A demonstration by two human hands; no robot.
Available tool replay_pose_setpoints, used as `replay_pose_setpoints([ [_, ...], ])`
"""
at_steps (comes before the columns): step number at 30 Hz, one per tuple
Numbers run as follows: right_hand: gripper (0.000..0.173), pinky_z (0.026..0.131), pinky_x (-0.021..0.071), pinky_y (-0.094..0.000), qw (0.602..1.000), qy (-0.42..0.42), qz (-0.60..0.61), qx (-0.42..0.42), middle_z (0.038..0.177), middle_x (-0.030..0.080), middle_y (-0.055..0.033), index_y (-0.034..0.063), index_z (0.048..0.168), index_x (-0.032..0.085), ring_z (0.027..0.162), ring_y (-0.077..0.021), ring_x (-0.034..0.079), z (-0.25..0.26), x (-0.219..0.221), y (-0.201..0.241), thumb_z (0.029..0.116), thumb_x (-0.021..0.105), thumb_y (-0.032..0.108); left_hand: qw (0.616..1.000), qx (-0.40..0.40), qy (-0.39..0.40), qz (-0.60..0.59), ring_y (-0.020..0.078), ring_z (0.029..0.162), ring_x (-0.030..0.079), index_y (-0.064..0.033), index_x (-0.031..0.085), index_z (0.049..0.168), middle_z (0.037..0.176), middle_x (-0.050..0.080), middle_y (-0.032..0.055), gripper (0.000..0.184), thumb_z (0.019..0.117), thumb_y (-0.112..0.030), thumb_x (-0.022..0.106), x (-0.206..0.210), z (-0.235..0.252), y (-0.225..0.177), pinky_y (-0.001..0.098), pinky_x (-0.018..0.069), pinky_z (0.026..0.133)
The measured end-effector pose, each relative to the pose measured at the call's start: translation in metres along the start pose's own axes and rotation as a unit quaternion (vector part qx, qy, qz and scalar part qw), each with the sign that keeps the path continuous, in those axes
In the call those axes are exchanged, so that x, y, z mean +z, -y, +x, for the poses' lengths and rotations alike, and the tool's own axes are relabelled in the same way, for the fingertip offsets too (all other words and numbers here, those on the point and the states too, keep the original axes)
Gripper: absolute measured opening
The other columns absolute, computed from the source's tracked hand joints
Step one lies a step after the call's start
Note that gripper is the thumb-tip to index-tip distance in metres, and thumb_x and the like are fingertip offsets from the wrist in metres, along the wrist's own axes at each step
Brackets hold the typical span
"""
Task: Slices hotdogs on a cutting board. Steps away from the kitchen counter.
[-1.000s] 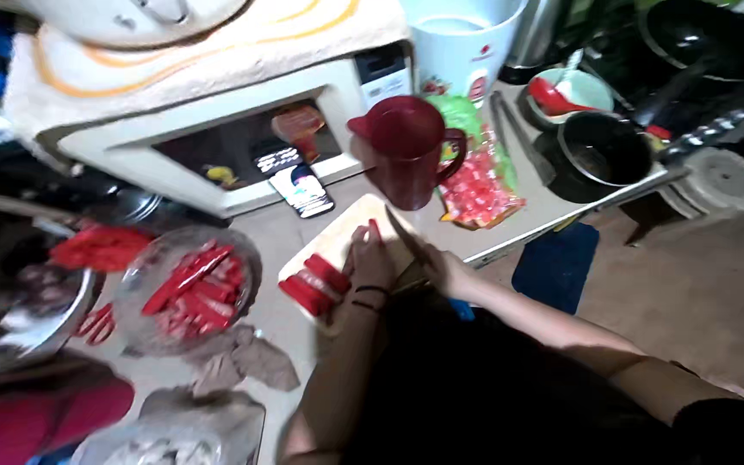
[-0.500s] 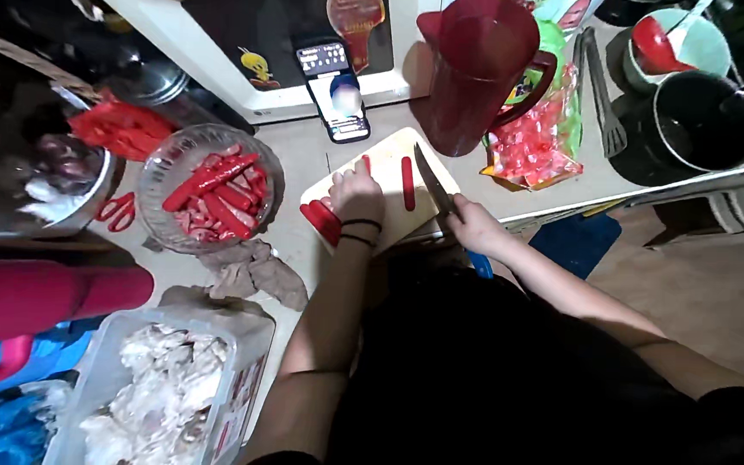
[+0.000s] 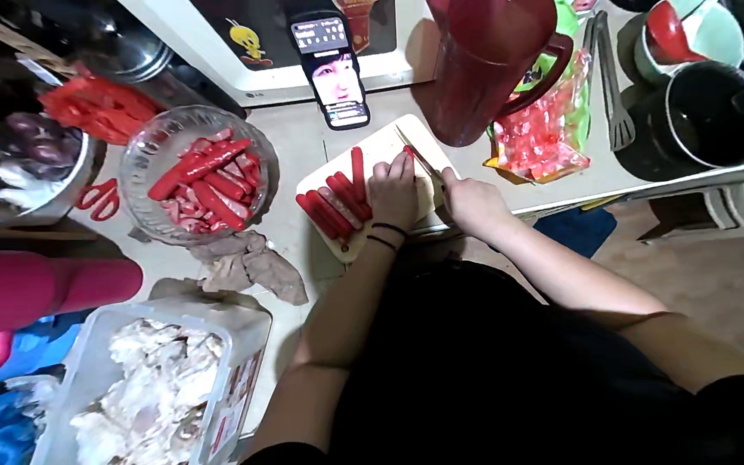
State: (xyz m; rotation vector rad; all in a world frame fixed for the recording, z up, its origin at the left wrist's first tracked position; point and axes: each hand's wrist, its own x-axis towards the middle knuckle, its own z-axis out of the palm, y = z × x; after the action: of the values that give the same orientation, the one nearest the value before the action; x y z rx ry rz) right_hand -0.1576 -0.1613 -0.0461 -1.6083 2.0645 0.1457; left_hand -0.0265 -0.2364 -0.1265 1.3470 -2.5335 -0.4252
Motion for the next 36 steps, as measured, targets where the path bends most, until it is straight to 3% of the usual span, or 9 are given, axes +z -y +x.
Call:
replay_pose_setpoints([
  [8,0.029,0.069,0.0553,-0.0600,0.999,0.014,-0.031,0.024,0.095,0.071,-0.0226,0.0040,0.133,0.052,0.093,-0.0450,0.072,0.000,0.002,0.015,0.1064,0.043,0.011,0.999,0.032,-0.023,0.038,0.0389,0.131,0.054,-0.0088,0.061,0.143,0.151,0.057,0.0038,0.043,0.1023,-0.012,0.049,0.004,0.000,0.008,0.0580,0.0427,0.098],
  [12,0.028,0.069,0.0554,-0.0577,0.999,0.003,-0.025,0.038,0.092,0.071,-0.0220,0.0027,0.130,0.053,0.091,-0.0440,0.073,-0.002,0.001,0.024,0.1100,0.037,0.013,0.998,0.034,-0.030,0.037,0.0399,0.131,0.053,-0.0081,0.059,0.144,0.153,0.055,0.0058,0.044,0.1021,-0.011,0.048,0.007,-0.002,0.008,0.0583,0.0417,0.098],
  [17,0.029,0.067,0.0550,-0.0570,0.997,0.024,-0.052,0.048,0.092,0.071,-0.0212,0.0047,0.134,0.051,0.090,-0.0433,0.073,-0.001,-0.003,0.027,0.1065,0.042,0.009,0.999,0.027,-0.016,0.036,0.0418,0.136,0.047,-0.0087,0.049,0.152,0.159,0.047,0.0080,0.050,0.1025,-0.012,0.046,0.010,-0.005,0.008,0.0598,0.0381,0.103],
  [21,0.028,0.068,0.0554,-0.0568,0.997,0.037,-0.043,0.047,0.094,0.071,-0.0209,0.0040,0.132,0.051,0.092,-0.0425,0.073,0.004,0.000,0.026,0.1088,0.039,0.012,0.999,0.029,-0.006,0.039,0.0421,0.137,0.046,-0.0081,0.048,0.153,0.160,0.046,0.0092,0.052,0.1008,-0.012,0.047,0.008,-0.004,0.008,0.0610,0.0364,0.104],
  [24,0.034,0.074,0.0558,-0.0587,0.996,0.053,-0.012,0.068,0.100,0.072,-0.0219,0.0042,0.140,0.050,0.096,-0.0436,0.072,0.012,0.004,0.030,0.1093,0.039,0.014,0.999,0.031,-0.015,0.022,0.0414,0.137,0.046,-0.0087,0.053,0.149,0.157,0.049,0.0087,0.049,0.1009,-0.013,0.047,0.007,-0.003,0.011,0.0613,0.0350,0.105],
  [29,0.032,0.073,0.0551,-0.0612,0.998,0.047,-0.009,0.043,0.100,0.071,-0.0227,0.0046,0.138,0.051,0.096,-0.0451,0.072,0.018,0.006,0.022,0.1082,0.043,0.015,0.998,0.028,-0.045,0.027,0.0412,0.135,0.048,-0.0120,0.059,0.145,0.151,0.055,0.0077,0.044,0.1024,-0.015,0.047,0.009,-0.005,0.011,0.0607,0.0380,0.102],
  [31,0.036,0.071,0.0545,-0.0626,0.999,0.031,-0.016,0.025,0.098,0.071,-0.0229,0.0045,0.137,0.051,0.094,-0.0459,0.072,0.020,0.006,0.013,0.1020,0.053,0.014,0.998,0.019,-0.037,0.036,0.0406,0.137,0.047,-0.0125,0.058,0.146,0.151,0.055,0.0072,0.044,0.1028,-0.016,0.047,0.008,-0.005,0.009,0.0618,0.0374,0.103],
  [36,0.034,0.073,0.0549,-0.0617,0.998,0.039,-0.032,0.042,0.100,0.071,-0.0231,0.0016,0.130,0.051,0.097,-0.0451,0.072,0.018,-0.001,0.014,0.0987,0.059,0.011,0.998,0.015,-0.034,0.053,0.0406,0.139,0.046,-0.0113,0.057,0.147,0.153,0.053,0.0072,0.046,0.1021,-0.015,0.046,0.011,-0.005,0.008,0.0619,0.0365,0.104],
])
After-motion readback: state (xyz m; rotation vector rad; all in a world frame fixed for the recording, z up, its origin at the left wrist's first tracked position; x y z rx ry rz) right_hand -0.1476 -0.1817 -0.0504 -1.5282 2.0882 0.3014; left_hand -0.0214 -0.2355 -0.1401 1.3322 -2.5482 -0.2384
